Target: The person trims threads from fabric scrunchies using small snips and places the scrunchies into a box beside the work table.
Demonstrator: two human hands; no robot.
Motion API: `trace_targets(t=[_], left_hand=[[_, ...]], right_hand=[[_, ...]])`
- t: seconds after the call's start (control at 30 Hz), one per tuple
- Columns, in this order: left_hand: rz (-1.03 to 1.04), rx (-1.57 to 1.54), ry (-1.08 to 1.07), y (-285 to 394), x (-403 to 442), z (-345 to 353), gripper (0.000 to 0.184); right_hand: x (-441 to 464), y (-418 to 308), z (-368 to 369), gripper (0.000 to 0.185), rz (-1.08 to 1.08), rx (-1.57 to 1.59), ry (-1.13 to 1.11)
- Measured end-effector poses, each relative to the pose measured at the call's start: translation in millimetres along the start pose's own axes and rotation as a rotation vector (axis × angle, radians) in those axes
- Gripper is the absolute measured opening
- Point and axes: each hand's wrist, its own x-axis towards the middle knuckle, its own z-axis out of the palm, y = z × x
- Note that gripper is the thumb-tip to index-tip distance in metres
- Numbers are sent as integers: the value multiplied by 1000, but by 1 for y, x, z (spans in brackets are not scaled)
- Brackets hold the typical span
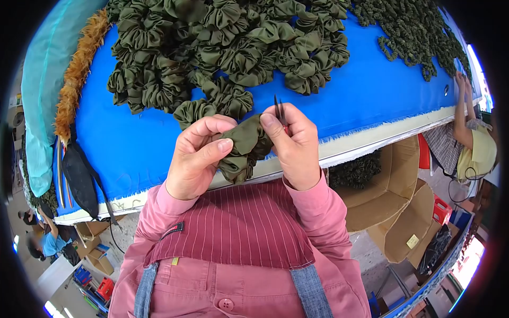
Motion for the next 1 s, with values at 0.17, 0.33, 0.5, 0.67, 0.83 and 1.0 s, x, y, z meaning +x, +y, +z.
trace_targets(t=[0.17, 0.33, 0.5, 0.67, 0.83, 1.0], left_hand=[[-27, 49, 121, 4, -1, 3, 21], [18, 82, 161, 3, -1, 3, 20], [64, 82, 158, 4, -2, 5, 19], [26, 20, 99, 3, -3, 2, 17], [54, 81, 76, 3, -3, 1, 16], [75, 160, 66, 2, -3, -3, 14]], right_hand=[[6, 10, -5, 19, -480, -508, 84], [-8, -5, -5, 33, -731, -671, -73], [-18, -4, 7, 38, -776, -957, -114], [-21, -8, 12, 37, -752, -962, -97], [-21, -6, 11, 35, -765, -945, -80], [-21, -3, 10, 34, -789, -929, -66]])
